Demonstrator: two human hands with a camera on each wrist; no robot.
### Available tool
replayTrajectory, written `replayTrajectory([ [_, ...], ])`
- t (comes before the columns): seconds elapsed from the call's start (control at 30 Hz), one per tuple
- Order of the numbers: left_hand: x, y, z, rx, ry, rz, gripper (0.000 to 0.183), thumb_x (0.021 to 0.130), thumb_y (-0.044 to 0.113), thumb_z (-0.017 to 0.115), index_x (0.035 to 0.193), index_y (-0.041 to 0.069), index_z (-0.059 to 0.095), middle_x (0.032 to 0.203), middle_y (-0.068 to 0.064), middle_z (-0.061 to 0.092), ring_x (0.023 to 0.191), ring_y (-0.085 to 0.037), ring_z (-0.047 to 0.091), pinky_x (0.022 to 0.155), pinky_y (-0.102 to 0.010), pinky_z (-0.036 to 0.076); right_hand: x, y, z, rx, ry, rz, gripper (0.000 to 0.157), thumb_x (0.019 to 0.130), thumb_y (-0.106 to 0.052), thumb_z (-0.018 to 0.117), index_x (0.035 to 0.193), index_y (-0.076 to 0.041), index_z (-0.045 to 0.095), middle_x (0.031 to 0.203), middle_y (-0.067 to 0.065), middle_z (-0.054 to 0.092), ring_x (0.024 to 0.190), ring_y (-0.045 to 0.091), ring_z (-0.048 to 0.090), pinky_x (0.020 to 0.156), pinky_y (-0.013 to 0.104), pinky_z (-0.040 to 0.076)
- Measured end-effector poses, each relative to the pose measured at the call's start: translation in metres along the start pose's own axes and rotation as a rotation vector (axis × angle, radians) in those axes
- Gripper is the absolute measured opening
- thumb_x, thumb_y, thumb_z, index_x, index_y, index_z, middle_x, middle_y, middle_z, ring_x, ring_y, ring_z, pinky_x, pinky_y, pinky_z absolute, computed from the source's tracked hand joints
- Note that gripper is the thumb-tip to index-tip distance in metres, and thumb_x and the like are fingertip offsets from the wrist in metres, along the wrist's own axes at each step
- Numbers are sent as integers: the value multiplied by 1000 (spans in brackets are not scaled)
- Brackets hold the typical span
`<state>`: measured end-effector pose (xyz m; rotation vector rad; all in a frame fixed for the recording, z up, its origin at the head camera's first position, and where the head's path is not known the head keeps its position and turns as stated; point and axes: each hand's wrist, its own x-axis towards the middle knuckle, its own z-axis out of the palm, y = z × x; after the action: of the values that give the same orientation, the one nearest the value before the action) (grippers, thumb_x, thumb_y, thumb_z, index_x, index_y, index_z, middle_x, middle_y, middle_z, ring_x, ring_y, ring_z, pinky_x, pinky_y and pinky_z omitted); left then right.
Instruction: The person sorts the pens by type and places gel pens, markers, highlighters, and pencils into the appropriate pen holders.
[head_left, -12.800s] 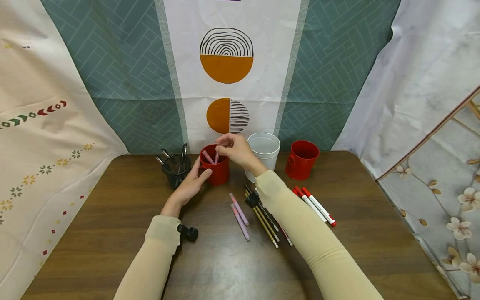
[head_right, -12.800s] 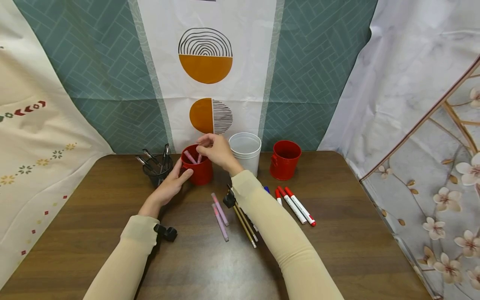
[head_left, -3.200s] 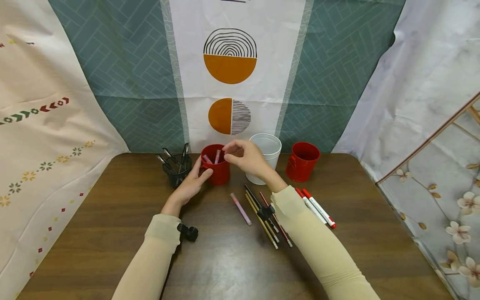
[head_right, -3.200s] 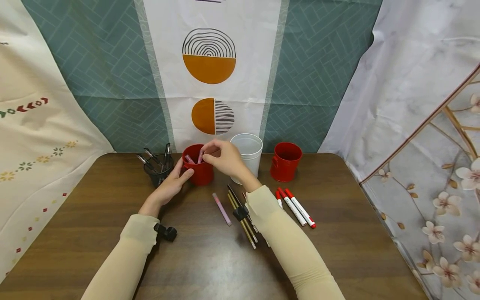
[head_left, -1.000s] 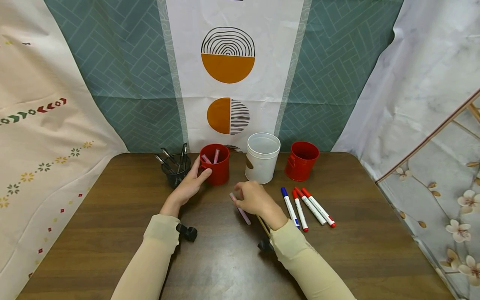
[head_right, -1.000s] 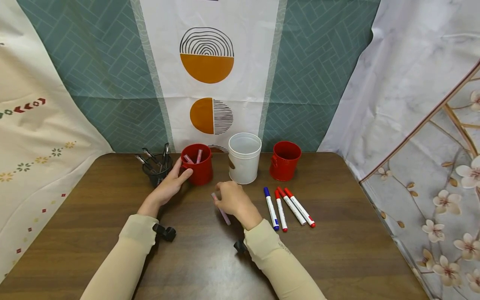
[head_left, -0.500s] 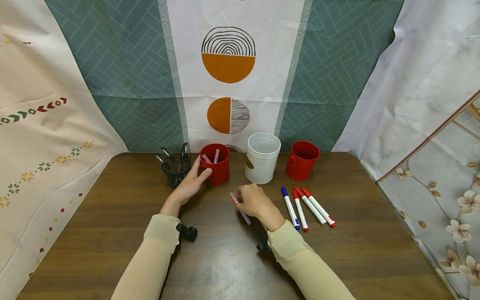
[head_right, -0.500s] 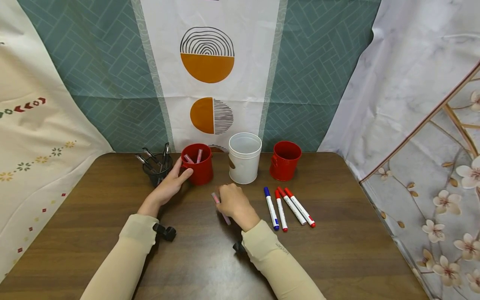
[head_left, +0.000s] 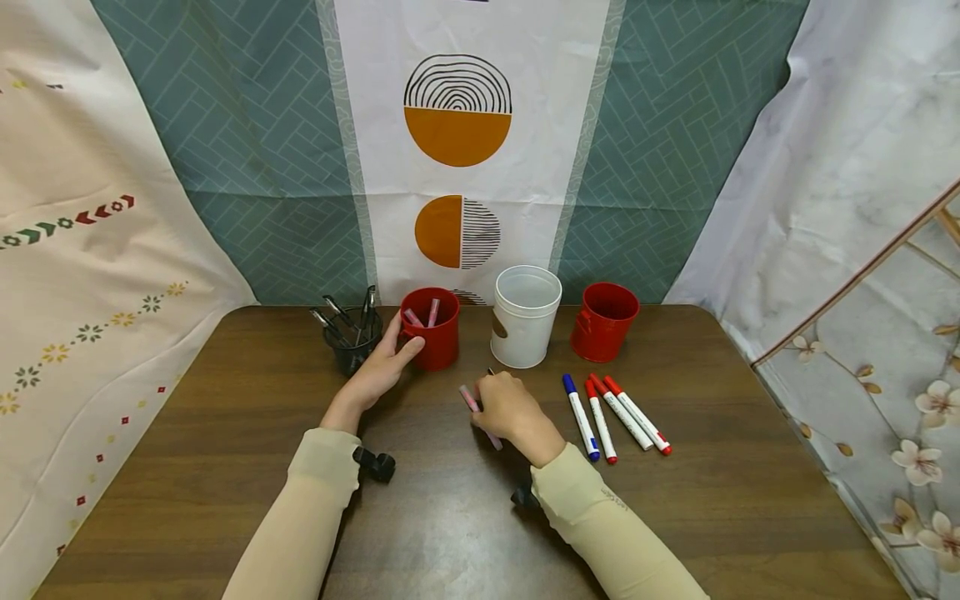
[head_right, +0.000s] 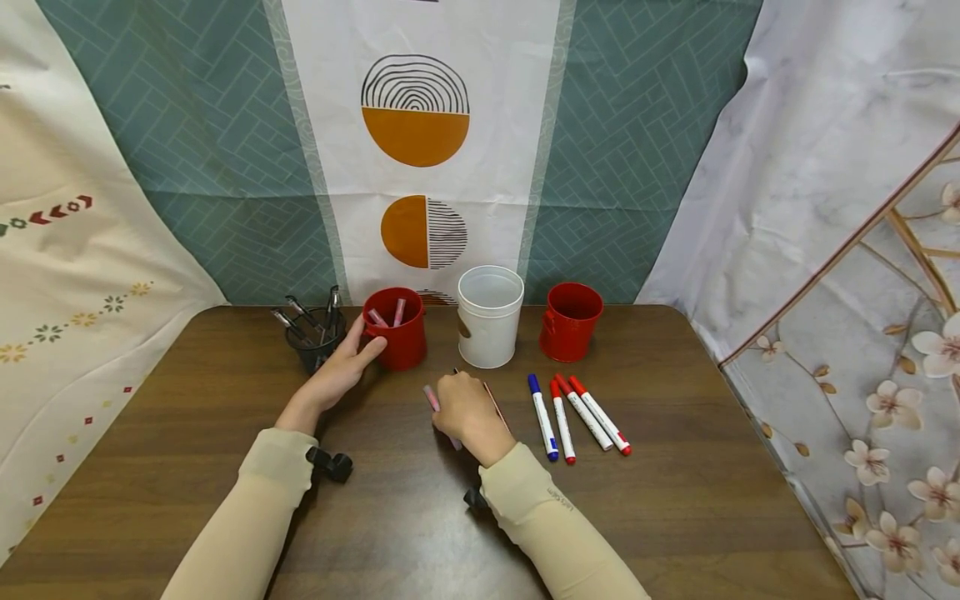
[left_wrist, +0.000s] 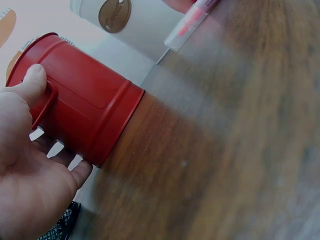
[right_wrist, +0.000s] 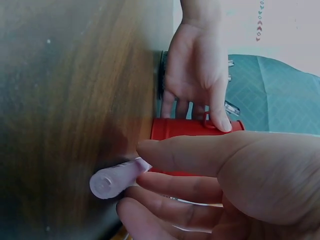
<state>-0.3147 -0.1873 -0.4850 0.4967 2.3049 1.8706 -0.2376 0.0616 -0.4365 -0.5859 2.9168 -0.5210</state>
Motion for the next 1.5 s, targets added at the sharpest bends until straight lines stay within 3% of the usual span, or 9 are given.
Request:
replayTrajectory([
  [0.33,1,0,0,5,-1,-5,82,112,38,52,172,25,-2,178,-7,8,163,-35,10,129,-60,20,0,-1,6,-62,62,-52,15,83,-8,87,80,-7,73,75,4,69,73,25,70,71,43,61],
  [0.53,1,-1,-1,0,2,-3,82,112,36,53,172,26,-1,178,-7,8,162,-36,11,128,-60,20,1,0,5,-45,41,-51,12,83,-6,86,83,-8,74,78,5,69,73,26,68,71,43,60],
  [1.1,1,-3,-1,8,0,-9,83,112,39,53,172,26,-3,179,-6,6,163,-35,9,129,-60,20,3,3,-5,107,-50,-34,15,87,-7,83,100,-9,75,77,-1,66,68,17,61,64,33,53],
  [1.3,1,-3,-1,-3,1,-18,83,112,38,53,172,25,-3,179,-6,5,164,-34,7,129,-60,19,4,8,-11,186,-48,-93,17,89,-6,80,104,-8,72,78,-4,70,70,12,61,67,30,53],
  [1.5,1,-2,0,-12,0,-17,83,112,36,53,172,27,-2,178,-5,6,163,-34,9,129,-60,19,4,13,-19,287,-26,-167,19,88,0,78,106,-4,72,76,-3,69,65,9,60,62,25,52],
])
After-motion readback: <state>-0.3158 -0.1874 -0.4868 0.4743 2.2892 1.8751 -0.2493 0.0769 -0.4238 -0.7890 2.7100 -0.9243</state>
